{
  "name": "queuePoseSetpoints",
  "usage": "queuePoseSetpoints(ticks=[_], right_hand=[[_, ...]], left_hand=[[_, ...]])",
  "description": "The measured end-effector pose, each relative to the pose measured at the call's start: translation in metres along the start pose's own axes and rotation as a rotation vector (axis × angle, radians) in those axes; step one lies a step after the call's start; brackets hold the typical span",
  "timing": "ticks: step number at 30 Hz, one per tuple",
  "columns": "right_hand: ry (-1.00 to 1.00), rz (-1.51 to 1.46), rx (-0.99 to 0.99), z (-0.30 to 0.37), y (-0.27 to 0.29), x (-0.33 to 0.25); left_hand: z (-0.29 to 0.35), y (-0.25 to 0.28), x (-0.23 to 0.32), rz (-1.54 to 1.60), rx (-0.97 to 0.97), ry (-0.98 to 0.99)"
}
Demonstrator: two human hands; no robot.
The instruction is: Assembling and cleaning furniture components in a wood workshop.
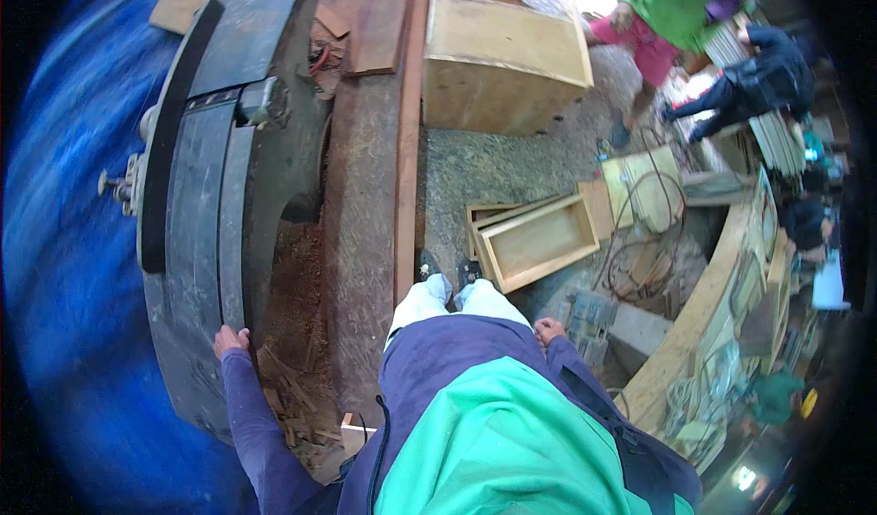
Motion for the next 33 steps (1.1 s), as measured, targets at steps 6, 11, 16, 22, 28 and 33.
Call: queuePoseSetpoints(ticks=[6,11,16,22,28,33], right_hand=[[-0.218,-0.306,-0.527,-0.103,0.058,0.004],[0.264,0.354,-0.125,-0.063,0.050,-0.104],[0.602,0.275,-0.144,-0.106,-0.027,-0.204],[0.464,0.133,-0.331,-0.049,-0.086,-0.235],[0.410,0.483,-0.321,-0.054,-0.039,-0.163],[0.065,-0.026,-0.227,-0.101,0.045,-0.085]], left_hand=[[0.006,0.016,0.012,0.154,-0.017,-0.051],[-0.017,-0.009,0.017,0.029,-0.082,-0.023],[0.007,0.022,0.011,0.105,-0.068,0.048],[0.000,-0.020,-0.005,0.210,0.096,0.087],[0.005,-0.043,-0.011,0.206,0.116,0.079],[0.024,-0.030,0.064,0.667,0.586,0.102]])
Point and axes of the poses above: each hand's wrist, its own z-axis away from the middle knuckle, its own y-axis out of the back of the hand, x = y × z, the point moved 4 cm from there along -z, towards the middle knuckle, and after that the axes turned 10 degrees about -y, right-handed, at the moved point
